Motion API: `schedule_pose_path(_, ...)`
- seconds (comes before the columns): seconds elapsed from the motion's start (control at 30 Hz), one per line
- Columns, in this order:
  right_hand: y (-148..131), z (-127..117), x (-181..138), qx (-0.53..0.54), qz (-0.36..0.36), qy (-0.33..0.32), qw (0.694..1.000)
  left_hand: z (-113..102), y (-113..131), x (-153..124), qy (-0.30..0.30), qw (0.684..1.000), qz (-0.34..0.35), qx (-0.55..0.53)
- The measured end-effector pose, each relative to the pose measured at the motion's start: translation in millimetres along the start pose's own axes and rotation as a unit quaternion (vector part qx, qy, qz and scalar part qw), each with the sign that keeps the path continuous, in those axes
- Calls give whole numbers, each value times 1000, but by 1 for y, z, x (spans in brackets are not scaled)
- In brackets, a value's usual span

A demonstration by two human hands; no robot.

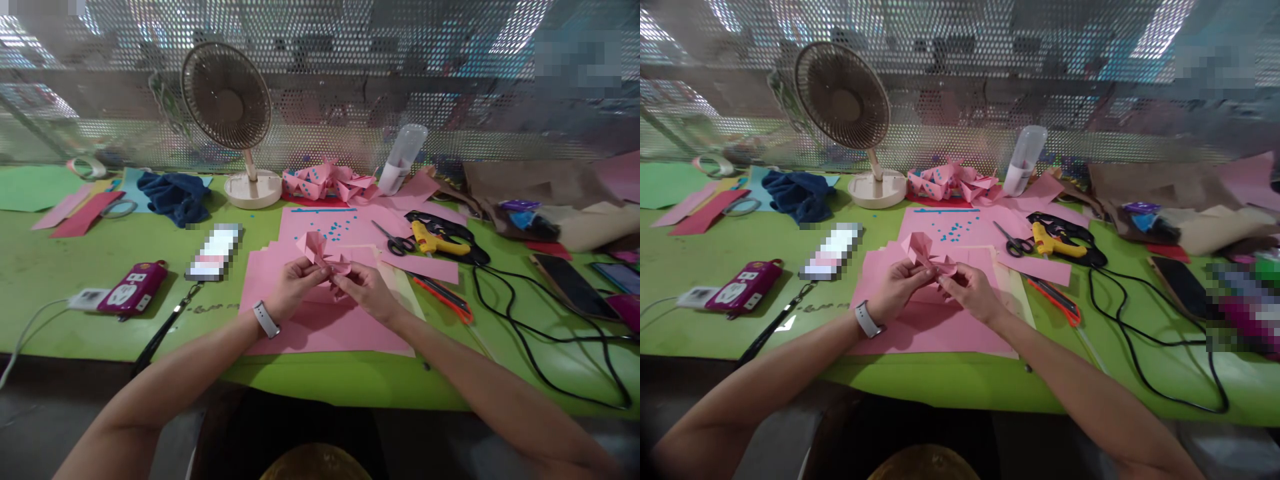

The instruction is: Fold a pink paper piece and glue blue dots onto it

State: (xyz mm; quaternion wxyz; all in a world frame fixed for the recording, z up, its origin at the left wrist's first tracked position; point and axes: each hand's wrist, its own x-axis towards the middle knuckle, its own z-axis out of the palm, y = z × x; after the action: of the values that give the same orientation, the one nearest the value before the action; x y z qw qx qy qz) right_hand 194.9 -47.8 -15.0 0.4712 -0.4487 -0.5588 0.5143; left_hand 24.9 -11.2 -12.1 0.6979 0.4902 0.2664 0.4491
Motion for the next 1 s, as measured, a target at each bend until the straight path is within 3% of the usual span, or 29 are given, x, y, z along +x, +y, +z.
schedule_pose_path(1.0,-11,3,0,-22,-9,2,1000,1,5,0,-15,994,-53,-92)
